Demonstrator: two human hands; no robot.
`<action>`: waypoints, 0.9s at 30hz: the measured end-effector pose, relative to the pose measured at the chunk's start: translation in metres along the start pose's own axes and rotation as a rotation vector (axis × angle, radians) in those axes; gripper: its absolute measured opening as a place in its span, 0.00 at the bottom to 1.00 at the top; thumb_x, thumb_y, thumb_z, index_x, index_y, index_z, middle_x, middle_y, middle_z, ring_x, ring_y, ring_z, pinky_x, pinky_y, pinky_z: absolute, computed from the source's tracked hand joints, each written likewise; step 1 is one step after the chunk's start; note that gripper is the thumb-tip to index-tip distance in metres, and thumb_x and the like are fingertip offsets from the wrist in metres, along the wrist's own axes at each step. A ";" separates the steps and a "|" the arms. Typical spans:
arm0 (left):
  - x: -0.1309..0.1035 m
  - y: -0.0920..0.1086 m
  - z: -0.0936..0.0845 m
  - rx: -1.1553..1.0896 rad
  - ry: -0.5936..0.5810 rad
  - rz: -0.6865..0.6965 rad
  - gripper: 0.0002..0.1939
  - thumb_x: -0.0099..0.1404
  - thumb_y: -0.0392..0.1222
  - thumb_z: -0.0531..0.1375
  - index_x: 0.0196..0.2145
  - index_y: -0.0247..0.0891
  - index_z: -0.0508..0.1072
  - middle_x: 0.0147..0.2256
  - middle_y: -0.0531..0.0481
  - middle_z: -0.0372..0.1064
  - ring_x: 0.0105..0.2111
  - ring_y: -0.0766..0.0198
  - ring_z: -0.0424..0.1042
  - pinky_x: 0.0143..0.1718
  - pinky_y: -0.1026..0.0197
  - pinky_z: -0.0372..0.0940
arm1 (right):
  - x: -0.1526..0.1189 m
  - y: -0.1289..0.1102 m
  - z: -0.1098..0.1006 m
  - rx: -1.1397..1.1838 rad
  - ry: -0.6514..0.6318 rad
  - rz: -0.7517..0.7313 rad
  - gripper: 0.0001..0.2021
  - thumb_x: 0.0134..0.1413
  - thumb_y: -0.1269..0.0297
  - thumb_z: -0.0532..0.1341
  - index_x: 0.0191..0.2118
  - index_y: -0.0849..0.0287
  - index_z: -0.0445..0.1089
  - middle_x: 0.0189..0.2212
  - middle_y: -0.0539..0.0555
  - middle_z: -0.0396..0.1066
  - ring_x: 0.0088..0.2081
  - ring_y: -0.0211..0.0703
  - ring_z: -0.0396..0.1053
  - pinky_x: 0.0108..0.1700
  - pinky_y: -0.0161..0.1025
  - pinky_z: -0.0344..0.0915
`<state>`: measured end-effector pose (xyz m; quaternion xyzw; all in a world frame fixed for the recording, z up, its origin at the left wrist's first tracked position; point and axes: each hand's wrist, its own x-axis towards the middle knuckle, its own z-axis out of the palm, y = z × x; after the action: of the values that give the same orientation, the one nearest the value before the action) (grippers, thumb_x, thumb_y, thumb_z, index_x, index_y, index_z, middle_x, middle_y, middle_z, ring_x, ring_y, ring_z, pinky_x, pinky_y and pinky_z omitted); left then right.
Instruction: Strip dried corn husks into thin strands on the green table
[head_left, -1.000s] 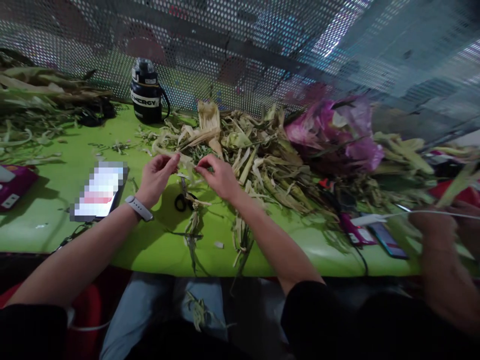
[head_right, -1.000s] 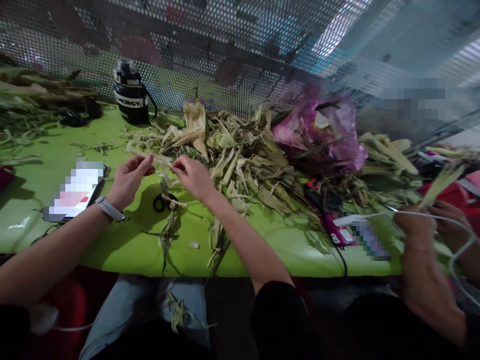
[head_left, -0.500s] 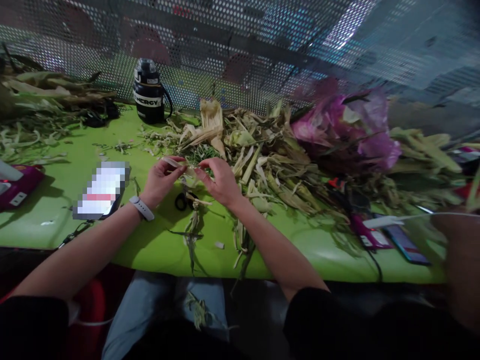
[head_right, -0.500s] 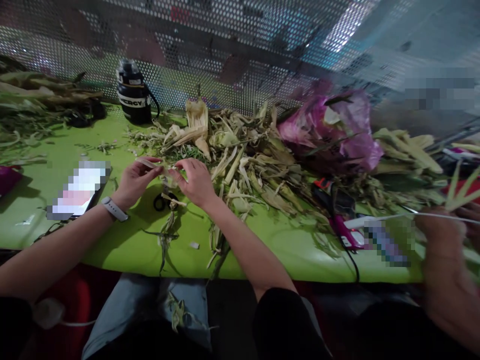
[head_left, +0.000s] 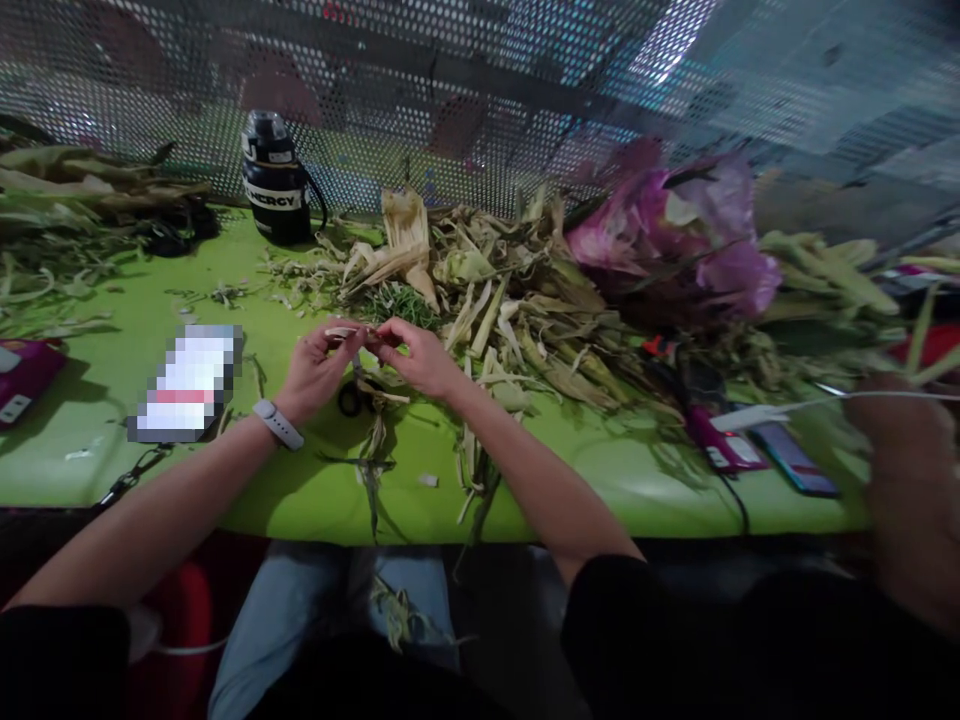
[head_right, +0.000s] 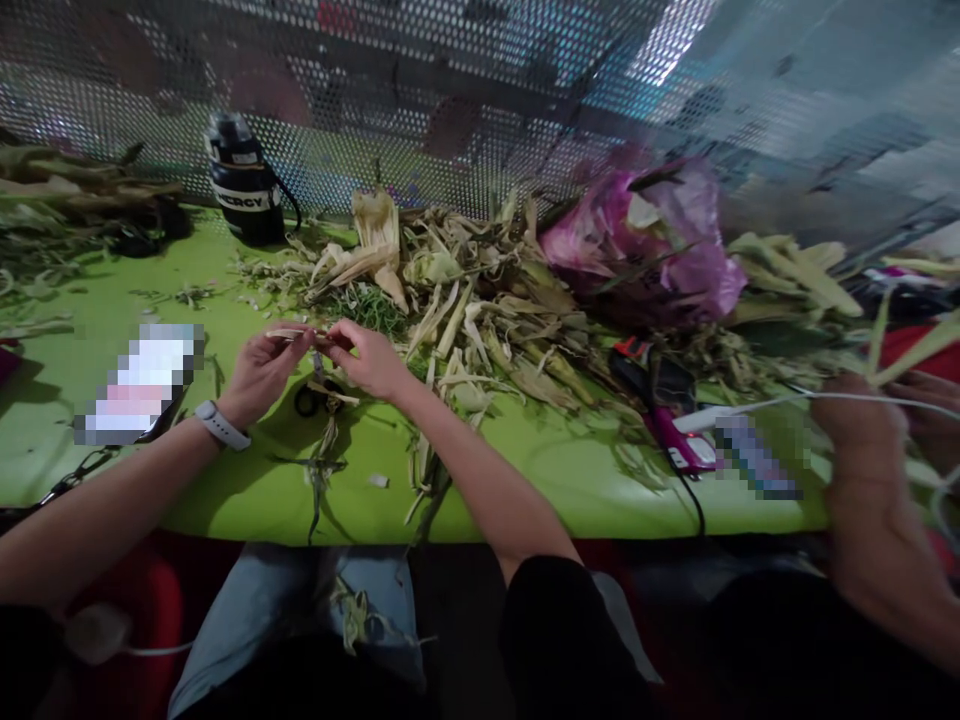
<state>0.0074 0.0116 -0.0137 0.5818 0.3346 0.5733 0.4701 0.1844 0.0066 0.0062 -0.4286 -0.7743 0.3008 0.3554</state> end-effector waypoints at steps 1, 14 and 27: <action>0.000 0.001 0.001 -0.025 0.006 -0.035 0.12 0.56 0.51 0.68 0.31 0.39 0.78 0.34 0.49 0.75 0.35 0.63 0.72 0.41 0.61 0.67 | 0.000 0.000 -0.001 -0.004 0.009 -0.002 0.17 0.59 0.49 0.57 0.38 0.60 0.69 0.33 0.52 0.73 0.36 0.41 0.68 0.42 0.37 0.62; 0.023 0.013 -0.021 -0.441 0.301 -0.410 0.07 0.59 0.39 0.67 0.25 0.38 0.74 0.24 0.55 0.70 0.26 0.73 0.69 0.27 0.69 0.64 | 0.007 0.024 -0.037 0.038 -0.101 0.148 0.16 0.57 0.52 0.60 0.36 0.63 0.73 0.30 0.54 0.74 0.32 0.40 0.69 0.39 0.38 0.63; 0.045 -0.002 -0.051 -0.340 0.402 -0.254 0.16 0.52 0.53 0.71 0.28 0.46 0.68 0.25 0.61 0.70 0.33 0.68 0.69 0.27 0.62 0.58 | 0.003 0.050 -0.089 -0.180 0.279 0.204 0.11 0.56 0.61 0.59 0.36 0.63 0.73 0.29 0.54 0.73 0.33 0.42 0.68 0.40 0.41 0.64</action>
<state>-0.0367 0.0625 -0.0044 0.3227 0.3903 0.6614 0.5532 0.2779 0.0467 0.0188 -0.5724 -0.6938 0.2026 0.3873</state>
